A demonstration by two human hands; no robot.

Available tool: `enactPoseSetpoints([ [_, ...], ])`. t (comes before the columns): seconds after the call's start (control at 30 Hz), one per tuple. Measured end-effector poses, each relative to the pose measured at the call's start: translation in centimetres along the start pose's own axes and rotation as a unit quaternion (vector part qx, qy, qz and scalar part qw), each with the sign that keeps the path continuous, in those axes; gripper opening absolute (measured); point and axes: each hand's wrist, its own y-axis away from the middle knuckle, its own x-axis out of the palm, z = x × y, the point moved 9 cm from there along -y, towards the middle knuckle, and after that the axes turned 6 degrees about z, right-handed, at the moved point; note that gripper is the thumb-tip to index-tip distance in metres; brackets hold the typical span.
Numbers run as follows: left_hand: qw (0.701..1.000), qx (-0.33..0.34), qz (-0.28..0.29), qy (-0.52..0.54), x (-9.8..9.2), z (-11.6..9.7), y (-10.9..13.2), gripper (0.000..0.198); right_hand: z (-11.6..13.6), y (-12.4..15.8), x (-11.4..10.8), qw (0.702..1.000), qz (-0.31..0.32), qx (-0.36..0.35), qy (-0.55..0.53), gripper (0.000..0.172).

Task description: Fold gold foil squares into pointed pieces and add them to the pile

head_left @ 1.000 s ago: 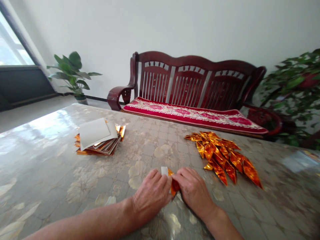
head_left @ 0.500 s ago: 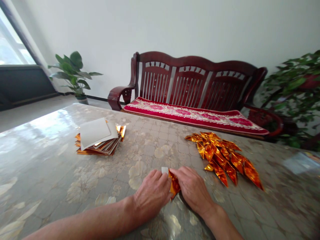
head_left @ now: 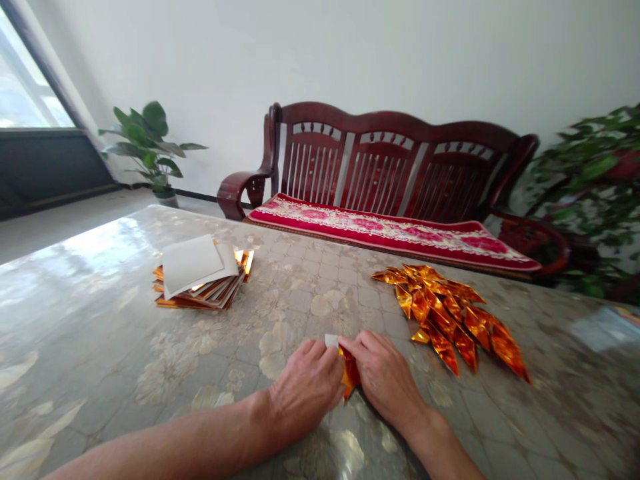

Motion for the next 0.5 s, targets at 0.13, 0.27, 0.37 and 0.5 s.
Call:
enactPoseSetpoints([
  [0.13, 1.000, 0.000, 0.001, 0.004, -0.04, 0.00, 0.10, 0.009, 0.03, -0.11, 0.04, 1.000, 0.004, 0.005, 0.003, 0.023],
  [0.27, 1.000, 0.009, 0.008, 0.012, -0.19, -0.12, 0.21, 0.012, 0.11, -0.30, 0.08, 1.000, 0.006, 0.015, 0.019, 0.023],
  [0.37, 1.000, 0.010, -0.001, 0.017, -0.43, -0.08, 0.24, 0.013, 0.04, -0.39, 0.02, 0.999, 0.006, 0.026, 0.034, 0.026],
  [0.5, 1.000, 0.025, -0.010, 0.004, -0.49, -0.20, 0.21, 0.012, -0.64, -0.39, 0.11, 0.999, 0.009, 0.037, 0.023, 0.034],
])
